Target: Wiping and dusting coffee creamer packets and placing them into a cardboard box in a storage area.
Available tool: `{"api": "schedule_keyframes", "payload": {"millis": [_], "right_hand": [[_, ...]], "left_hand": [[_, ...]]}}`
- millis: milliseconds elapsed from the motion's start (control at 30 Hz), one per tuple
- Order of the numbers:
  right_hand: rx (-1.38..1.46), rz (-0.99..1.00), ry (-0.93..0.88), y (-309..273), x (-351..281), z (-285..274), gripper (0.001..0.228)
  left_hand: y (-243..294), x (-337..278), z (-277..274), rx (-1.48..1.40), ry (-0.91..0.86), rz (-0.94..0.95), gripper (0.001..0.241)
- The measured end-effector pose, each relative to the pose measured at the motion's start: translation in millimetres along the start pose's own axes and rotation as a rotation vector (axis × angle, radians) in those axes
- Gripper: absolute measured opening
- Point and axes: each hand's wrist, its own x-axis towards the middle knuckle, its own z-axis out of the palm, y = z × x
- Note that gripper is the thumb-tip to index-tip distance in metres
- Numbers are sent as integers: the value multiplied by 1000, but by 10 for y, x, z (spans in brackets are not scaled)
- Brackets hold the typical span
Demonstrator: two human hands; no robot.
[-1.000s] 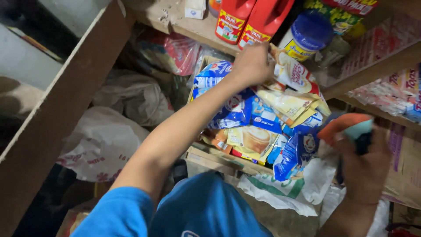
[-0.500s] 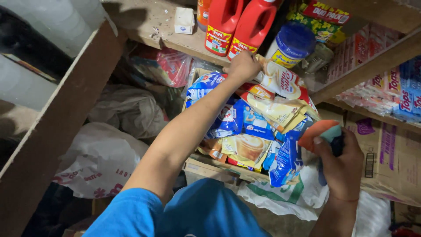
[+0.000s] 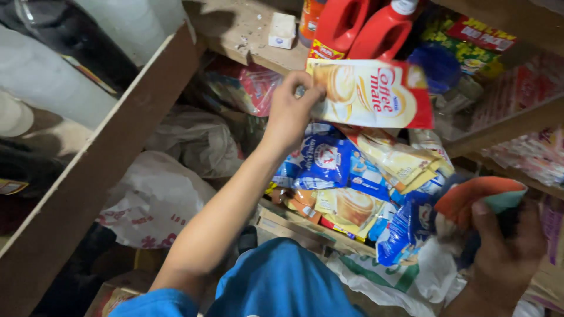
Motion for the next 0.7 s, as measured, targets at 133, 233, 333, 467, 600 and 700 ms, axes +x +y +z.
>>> {"api": "schedule_keyframes", "payload": {"millis": [133,233,333,467,600,700], "right_hand": [[137,193,-46,625,-92,273,36],[384,245,-322,497,-56,726,50],[563,276,-98,243,-55,1056,46],[361,450,-47,541,-65,882,40],[475,407,-223,287,61,931,38],[483,429,-253,248,71,983,38]], "left_hand": [[504,-615,-112,-320,16,30,34],[599,-1004,-96,-529,-20,89,62],[633,-1332,-125,-507,-86,80,70],[439,-1569,-332,-723,-212,-158,74],[271,-1565,-519,-798,-407,-494,58],[298,-1487,-510,-830,-650,-484,62]]}}
